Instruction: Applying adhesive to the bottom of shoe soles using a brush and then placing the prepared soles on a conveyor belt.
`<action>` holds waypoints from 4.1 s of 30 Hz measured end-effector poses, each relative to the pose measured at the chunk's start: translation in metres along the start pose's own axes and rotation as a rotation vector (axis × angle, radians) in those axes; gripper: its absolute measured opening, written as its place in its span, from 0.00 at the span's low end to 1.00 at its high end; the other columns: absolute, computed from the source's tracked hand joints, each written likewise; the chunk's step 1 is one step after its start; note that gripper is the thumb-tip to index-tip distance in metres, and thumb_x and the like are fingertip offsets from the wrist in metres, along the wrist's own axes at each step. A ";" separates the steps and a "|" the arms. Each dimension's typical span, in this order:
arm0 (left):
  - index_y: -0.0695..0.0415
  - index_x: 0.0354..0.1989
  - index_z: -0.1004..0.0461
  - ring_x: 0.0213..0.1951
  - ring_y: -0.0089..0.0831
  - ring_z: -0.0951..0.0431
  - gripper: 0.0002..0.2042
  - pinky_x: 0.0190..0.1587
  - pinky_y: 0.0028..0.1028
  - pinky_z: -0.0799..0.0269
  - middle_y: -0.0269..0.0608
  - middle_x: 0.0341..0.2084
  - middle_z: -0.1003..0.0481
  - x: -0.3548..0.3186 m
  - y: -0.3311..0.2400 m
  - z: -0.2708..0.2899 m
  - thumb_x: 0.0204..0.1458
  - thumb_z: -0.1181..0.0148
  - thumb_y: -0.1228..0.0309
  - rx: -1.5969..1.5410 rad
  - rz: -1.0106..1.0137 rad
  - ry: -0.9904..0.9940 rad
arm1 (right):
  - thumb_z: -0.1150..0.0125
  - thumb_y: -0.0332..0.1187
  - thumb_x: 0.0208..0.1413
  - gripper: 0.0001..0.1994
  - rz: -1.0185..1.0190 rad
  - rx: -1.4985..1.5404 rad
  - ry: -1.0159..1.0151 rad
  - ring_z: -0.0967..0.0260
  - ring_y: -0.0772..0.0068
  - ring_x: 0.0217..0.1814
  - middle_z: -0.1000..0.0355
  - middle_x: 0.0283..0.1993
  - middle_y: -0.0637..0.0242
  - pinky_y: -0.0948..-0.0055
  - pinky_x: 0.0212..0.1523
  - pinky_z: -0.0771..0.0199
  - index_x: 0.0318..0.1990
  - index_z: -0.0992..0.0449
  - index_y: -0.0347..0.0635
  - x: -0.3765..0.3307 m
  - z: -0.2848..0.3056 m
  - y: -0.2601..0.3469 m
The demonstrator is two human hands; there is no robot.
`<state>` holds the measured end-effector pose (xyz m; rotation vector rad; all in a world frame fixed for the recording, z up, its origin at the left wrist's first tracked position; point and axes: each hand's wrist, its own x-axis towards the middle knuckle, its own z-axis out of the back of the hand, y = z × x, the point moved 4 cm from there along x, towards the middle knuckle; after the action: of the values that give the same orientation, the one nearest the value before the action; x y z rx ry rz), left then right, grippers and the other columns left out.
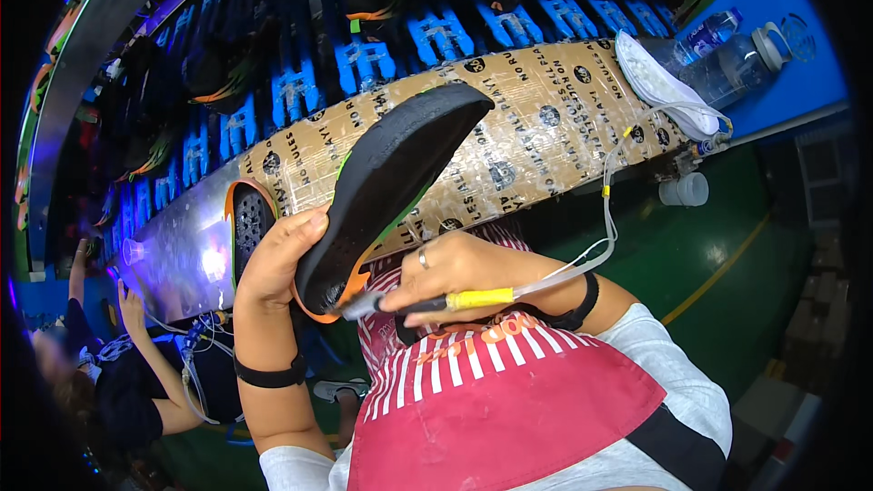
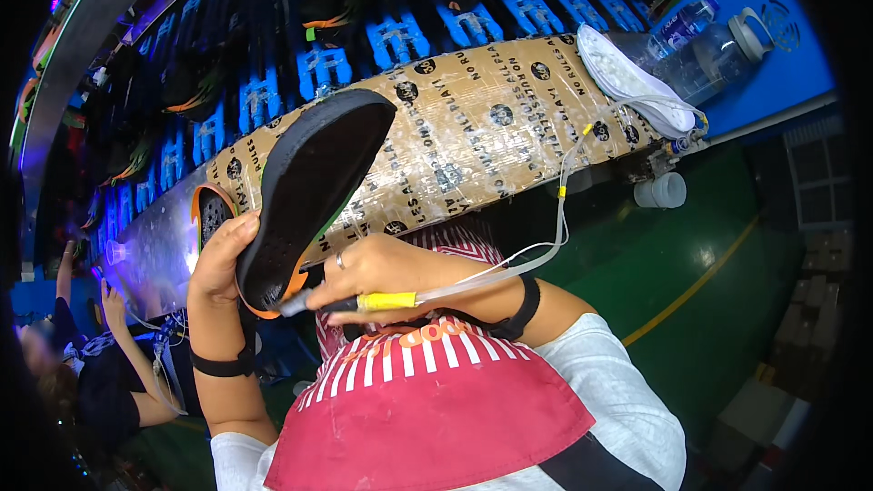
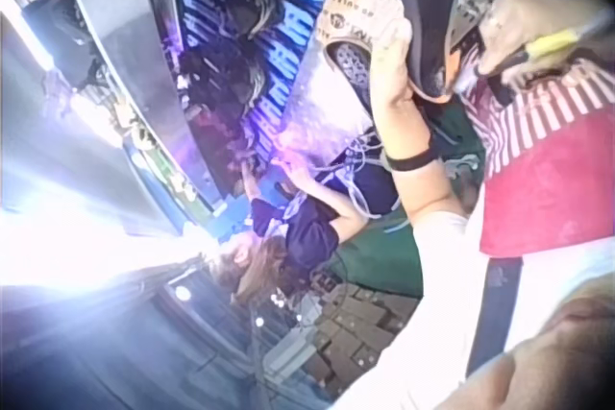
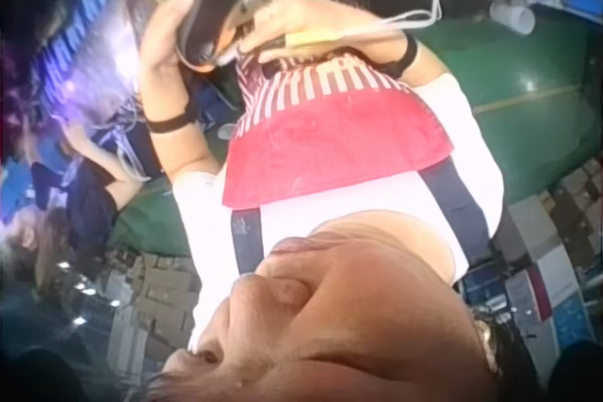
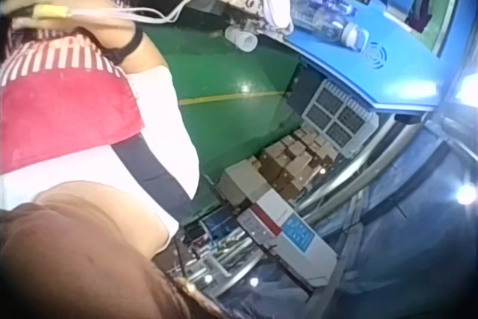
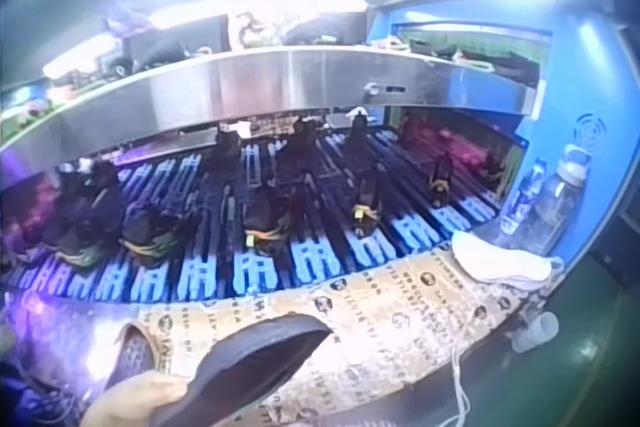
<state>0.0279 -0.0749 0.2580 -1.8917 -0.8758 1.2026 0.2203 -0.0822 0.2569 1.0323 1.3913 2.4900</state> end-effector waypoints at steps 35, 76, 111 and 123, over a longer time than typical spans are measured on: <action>0.57 0.60 0.49 0.52 0.54 0.36 0.38 0.46 0.51 0.33 0.57 0.54 0.42 0.017 0.108 -0.029 0.45 0.53 0.44 -0.971 -0.288 0.013 | 0.41 0.27 0.47 0.10 -0.486 0.317 -0.734 0.31 0.83 0.26 0.27 0.27 0.64 0.84 0.28 0.31 0.37 0.26 0.30 -0.007 0.053 -0.013; 0.48 0.60 0.46 0.58 0.38 0.42 0.36 0.57 0.40 0.44 0.40 0.59 0.45 0.017 0.096 -0.047 0.44 0.57 0.40 -0.670 -0.377 -0.344 | 0.41 0.32 0.42 0.11 -0.168 -0.400 -0.690 0.30 0.57 0.29 0.30 0.26 0.57 0.65 0.29 0.31 0.34 0.27 0.39 0.040 0.032 -0.009; 0.51 0.61 0.48 0.53 0.52 0.38 0.40 0.53 0.47 0.38 0.50 0.55 0.41 0.030 0.040 -0.017 0.42 0.46 0.42 -0.896 -0.684 0.142 | 0.35 0.30 0.43 0.14 -0.109 0.103 -0.154 0.30 0.63 0.27 0.29 0.27 0.60 0.74 0.27 0.31 0.40 0.25 0.39 0.017 0.008 0.016; 0.54 0.60 0.48 0.48 0.53 0.32 0.41 0.48 0.50 0.33 0.54 0.51 0.37 0.016 0.025 0.001 0.42 0.50 0.39 -0.662 -0.715 -0.083 | 0.36 0.29 0.44 0.15 -0.064 0.198 -0.040 0.31 0.65 0.25 0.29 0.28 0.61 0.73 0.26 0.33 0.42 0.25 0.40 0.006 0.015 0.018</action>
<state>0.0366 -0.0743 0.2300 -1.7230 -1.9650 0.5761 0.2285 -0.0797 0.2793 1.0472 1.6574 2.3105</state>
